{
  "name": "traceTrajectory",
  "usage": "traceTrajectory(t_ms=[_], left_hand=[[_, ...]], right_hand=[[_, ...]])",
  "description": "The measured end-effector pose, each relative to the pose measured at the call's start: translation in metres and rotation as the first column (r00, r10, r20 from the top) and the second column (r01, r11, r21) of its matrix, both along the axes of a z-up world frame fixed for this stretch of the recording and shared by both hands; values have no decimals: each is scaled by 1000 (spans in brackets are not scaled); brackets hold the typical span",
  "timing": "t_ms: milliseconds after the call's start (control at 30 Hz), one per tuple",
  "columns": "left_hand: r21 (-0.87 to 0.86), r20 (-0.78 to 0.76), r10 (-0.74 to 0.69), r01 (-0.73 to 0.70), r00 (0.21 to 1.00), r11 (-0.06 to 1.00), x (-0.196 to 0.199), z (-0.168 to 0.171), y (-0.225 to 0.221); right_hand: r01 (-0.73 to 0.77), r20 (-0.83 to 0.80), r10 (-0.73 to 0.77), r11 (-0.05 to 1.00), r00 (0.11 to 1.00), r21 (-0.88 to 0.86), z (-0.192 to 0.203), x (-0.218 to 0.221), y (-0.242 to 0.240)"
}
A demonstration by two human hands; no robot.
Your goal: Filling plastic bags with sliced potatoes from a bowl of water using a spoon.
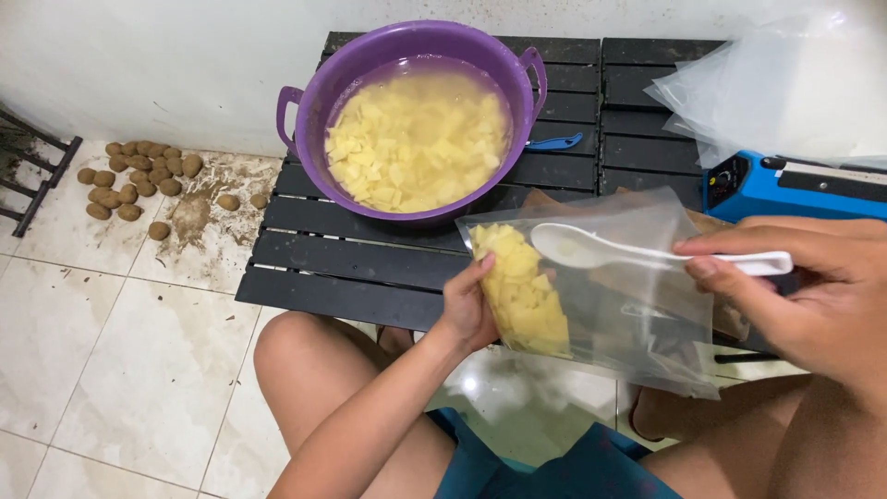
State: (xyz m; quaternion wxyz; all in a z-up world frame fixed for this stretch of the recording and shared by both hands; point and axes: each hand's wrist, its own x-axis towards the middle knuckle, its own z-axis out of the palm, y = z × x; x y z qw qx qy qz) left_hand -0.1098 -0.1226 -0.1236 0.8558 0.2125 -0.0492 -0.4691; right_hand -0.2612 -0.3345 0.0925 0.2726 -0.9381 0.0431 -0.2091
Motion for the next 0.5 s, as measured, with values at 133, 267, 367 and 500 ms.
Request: traceTrajectory(t_ms=[133,267,367,500], left_hand=[[-84,51,31,-27,998,996,-3,14,-2],[-3,25,62,-62,998,998,-4,17,-3],[36,3,81,-81,997,996,-4,12,-5],[78,-11,95,-94,995,993,-3,10,-4]], right_hand=[[-58,76,55,998,996,32,-6,4,7],[-66,102,53,990,993,127,-7,5,13],[-52,94,39,989,995,141,-5,4,13],[-58,96,41,982,995,178,-7,3,11]])
